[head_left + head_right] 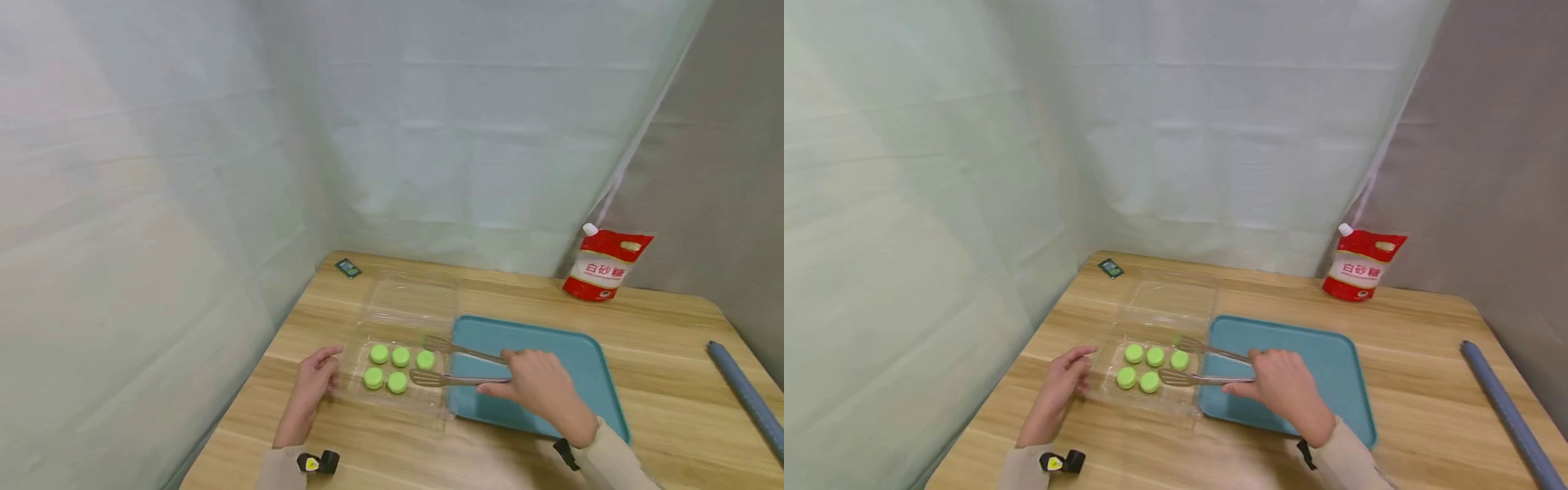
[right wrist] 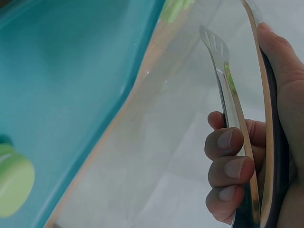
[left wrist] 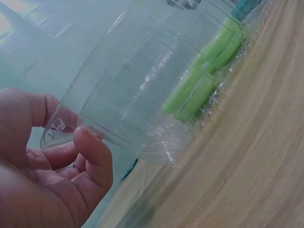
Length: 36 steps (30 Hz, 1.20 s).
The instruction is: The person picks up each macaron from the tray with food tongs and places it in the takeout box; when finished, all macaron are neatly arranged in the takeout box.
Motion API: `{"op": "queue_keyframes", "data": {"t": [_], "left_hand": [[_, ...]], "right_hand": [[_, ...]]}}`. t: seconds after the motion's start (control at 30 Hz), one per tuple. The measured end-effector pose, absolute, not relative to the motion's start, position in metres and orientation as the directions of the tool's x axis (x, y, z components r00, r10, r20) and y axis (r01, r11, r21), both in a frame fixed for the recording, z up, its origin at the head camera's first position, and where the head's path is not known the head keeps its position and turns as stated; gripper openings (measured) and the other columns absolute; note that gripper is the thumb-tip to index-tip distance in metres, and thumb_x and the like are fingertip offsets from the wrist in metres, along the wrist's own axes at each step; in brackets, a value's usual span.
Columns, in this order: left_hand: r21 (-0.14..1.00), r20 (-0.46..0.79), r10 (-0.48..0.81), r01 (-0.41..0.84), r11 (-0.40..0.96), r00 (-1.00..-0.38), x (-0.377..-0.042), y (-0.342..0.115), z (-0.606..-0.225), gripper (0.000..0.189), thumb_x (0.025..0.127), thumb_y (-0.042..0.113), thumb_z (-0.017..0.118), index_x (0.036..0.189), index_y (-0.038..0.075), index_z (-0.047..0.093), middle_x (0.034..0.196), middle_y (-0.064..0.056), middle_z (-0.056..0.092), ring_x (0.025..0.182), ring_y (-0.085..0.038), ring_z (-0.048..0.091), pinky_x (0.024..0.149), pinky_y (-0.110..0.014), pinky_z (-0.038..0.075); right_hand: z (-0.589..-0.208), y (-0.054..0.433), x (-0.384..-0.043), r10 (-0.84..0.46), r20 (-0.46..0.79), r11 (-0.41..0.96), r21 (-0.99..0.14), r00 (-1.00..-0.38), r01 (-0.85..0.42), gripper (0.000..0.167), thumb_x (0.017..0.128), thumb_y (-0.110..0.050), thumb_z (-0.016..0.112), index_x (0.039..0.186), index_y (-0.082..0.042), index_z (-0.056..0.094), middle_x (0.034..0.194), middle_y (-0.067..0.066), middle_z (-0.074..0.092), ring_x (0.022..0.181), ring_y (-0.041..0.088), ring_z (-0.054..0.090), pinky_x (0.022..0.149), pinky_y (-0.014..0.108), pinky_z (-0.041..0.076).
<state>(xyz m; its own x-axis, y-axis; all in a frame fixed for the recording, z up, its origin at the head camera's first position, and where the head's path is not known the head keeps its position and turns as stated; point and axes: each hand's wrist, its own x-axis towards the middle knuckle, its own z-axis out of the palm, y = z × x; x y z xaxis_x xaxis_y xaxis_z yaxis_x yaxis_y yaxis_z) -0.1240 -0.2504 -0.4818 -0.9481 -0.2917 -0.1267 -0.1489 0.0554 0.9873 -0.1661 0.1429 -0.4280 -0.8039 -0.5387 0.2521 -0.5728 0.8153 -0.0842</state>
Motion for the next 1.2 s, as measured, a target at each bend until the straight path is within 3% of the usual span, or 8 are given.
{"op": "queue_keyframes", "data": {"t": [0.33,0.57,0.93,1.2], "left_hand": [[0.985,-0.126,-0.304,-0.156,0.074,-0.944,-0.124,-0.252,-0.481,0.043,0.09,-0.005,0.047,0.131,-0.01,0.057,0.069,-0.002,0.047,0.058,-0.013,0.046,0.051,-0.022,0.04],[0.987,-0.12,-0.285,-0.145,0.07,-0.951,-0.124,-0.252,-0.481,0.043,0.091,-0.006,0.047,0.132,-0.011,0.056,0.069,-0.002,0.048,0.058,-0.012,0.046,0.051,-0.022,0.041],[0.987,-0.134,-0.279,-0.154,0.05,-0.951,-0.124,-0.25,-0.481,0.045,0.09,-0.006,0.048,0.134,-0.01,0.055,0.07,-0.003,0.048,0.06,-0.013,0.046,0.051,-0.022,0.041],[0.986,-0.137,-0.279,-0.157,0.051,-0.951,-0.124,-0.252,-0.482,0.043,0.091,-0.006,0.047,0.133,-0.011,0.055,0.07,-0.003,0.047,0.059,-0.013,0.046,0.051,-0.022,0.04]], "right_hand": [[-0.427,0.158,-0.163,-0.5,0.27,0.836,-0.097,-0.823,-0.54,0.061,0.076,-0.075,0.068,0.074,-0.015,0.057,0.051,-0.008,0.029,0.043,0.007,0.027,0.04,0.025,0.02],[-0.424,0.169,-0.159,-0.476,0.311,0.845,-0.096,-0.822,-0.526,0.059,0.074,-0.072,0.072,0.07,-0.017,0.051,0.052,-0.01,0.028,0.044,0.007,0.026,0.039,0.026,0.023],[-0.43,0.189,-0.153,-0.405,0.27,0.879,-0.147,-0.874,-0.453,0.064,0.074,-0.07,0.074,0.086,-0.008,0.067,0.054,-0.008,0.035,0.047,0.008,0.035,0.041,0.027,0.032],[-0.438,0.205,-0.148,-0.356,0.291,0.894,-0.17,-0.888,-0.415,0.061,0.071,-0.067,0.078,0.084,-0.008,0.065,0.056,-0.009,0.039,0.048,0.009,0.037,0.042,0.029,0.034]]}}
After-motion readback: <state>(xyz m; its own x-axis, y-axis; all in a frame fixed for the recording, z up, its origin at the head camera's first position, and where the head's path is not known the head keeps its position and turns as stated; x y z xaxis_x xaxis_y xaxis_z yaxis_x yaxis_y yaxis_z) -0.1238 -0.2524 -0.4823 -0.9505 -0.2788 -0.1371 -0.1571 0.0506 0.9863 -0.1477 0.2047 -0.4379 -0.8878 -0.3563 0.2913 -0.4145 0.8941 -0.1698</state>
